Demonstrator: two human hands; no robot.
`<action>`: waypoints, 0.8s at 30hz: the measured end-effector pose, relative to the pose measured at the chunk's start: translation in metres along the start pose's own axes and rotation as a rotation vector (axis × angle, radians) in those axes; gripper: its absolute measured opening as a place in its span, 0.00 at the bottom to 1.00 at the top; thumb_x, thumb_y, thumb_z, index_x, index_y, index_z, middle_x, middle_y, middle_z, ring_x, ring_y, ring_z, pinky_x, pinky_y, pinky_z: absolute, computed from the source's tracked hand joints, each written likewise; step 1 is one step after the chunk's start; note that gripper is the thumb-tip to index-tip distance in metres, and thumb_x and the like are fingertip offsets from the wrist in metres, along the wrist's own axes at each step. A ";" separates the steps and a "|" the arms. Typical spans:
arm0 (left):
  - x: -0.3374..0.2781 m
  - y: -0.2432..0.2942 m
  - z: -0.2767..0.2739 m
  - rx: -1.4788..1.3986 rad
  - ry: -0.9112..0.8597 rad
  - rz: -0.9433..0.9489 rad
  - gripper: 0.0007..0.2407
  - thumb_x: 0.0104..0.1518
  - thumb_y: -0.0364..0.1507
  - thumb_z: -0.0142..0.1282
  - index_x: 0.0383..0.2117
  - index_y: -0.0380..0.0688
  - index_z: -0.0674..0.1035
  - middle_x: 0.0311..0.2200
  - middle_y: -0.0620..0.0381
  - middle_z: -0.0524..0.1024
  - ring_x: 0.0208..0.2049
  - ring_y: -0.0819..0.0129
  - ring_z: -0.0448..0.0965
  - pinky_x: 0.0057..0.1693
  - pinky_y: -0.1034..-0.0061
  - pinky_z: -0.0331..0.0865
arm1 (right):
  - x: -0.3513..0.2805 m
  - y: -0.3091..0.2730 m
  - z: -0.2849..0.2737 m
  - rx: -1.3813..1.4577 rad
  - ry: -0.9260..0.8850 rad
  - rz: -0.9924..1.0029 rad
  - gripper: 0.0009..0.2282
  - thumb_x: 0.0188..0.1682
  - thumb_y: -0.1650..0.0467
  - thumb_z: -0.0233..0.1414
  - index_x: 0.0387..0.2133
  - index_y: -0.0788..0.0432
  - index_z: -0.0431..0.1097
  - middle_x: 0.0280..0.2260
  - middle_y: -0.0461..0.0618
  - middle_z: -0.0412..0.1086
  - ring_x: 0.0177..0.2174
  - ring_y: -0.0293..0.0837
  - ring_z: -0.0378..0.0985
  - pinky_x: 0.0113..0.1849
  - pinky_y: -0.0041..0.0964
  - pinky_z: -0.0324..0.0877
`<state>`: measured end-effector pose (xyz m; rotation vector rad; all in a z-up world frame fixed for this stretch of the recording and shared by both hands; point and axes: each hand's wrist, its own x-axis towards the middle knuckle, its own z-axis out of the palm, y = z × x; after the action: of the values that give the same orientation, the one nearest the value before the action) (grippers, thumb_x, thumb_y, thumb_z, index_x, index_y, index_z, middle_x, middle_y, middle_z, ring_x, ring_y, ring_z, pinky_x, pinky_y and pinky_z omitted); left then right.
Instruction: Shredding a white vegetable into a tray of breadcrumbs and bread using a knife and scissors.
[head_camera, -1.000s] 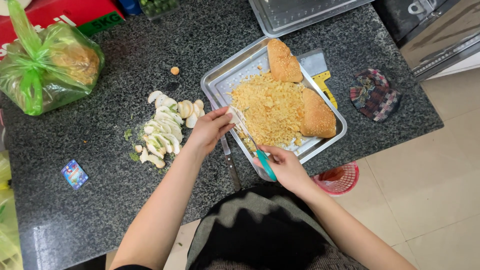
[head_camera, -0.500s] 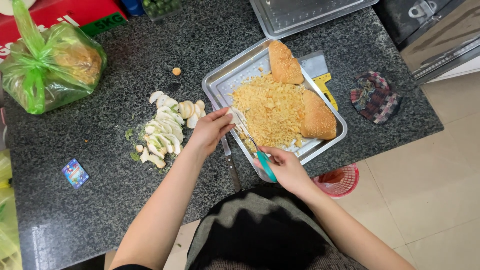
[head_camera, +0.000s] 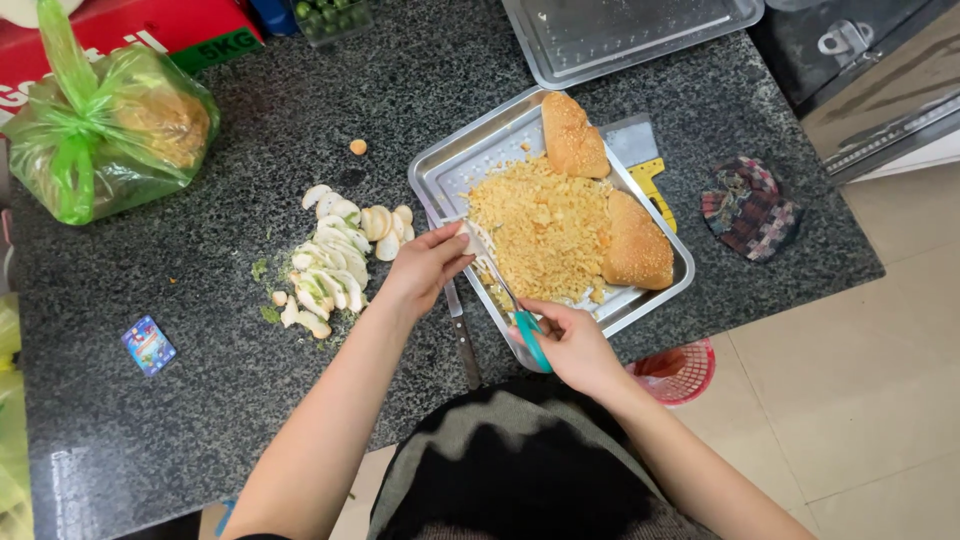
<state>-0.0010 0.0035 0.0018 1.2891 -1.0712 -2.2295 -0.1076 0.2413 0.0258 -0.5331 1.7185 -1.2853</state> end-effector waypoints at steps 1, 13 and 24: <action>-0.002 0.001 0.000 -0.002 0.000 0.001 0.24 0.57 0.25 0.68 0.60 0.35 0.74 0.45 0.50 0.74 0.48 0.60 0.82 0.58 0.63 0.79 | -0.002 -0.008 0.003 -0.002 -0.001 -0.001 0.22 0.42 0.71 0.70 0.52 0.60 0.78 0.17 0.45 0.72 0.17 0.31 0.72 0.24 0.22 0.67; -0.005 -0.004 -0.003 -0.110 0.041 -0.002 0.23 0.57 0.24 0.69 0.59 0.34 0.76 0.48 0.42 0.78 0.50 0.58 0.80 0.60 0.58 0.77 | -0.006 -0.021 0.007 -0.134 0.024 -0.027 0.23 0.41 0.69 0.70 0.52 0.58 0.78 0.18 0.48 0.73 0.18 0.35 0.74 0.23 0.25 0.68; -0.009 -0.013 0.000 -0.197 0.055 0.042 0.23 0.58 0.20 0.63 0.61 0.34 0.74 0.52 0.38 0.75 0.53 0.54 0.78 0.62 0.57 0.74 | -0.007 -0.016 0.005 -0.094 0.028 -0.043 0.21 0.42 0.69 0.70 0.51 0.59 0.79 0.18 0.49 0.72 0.19 0.35 0.71 0.24 0.25 0.66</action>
<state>0.0049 0.0176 -0.0024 1.2251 -0.8274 -2.1928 -0.1027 0.2379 0.0434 -0.6123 1.8059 -1.2522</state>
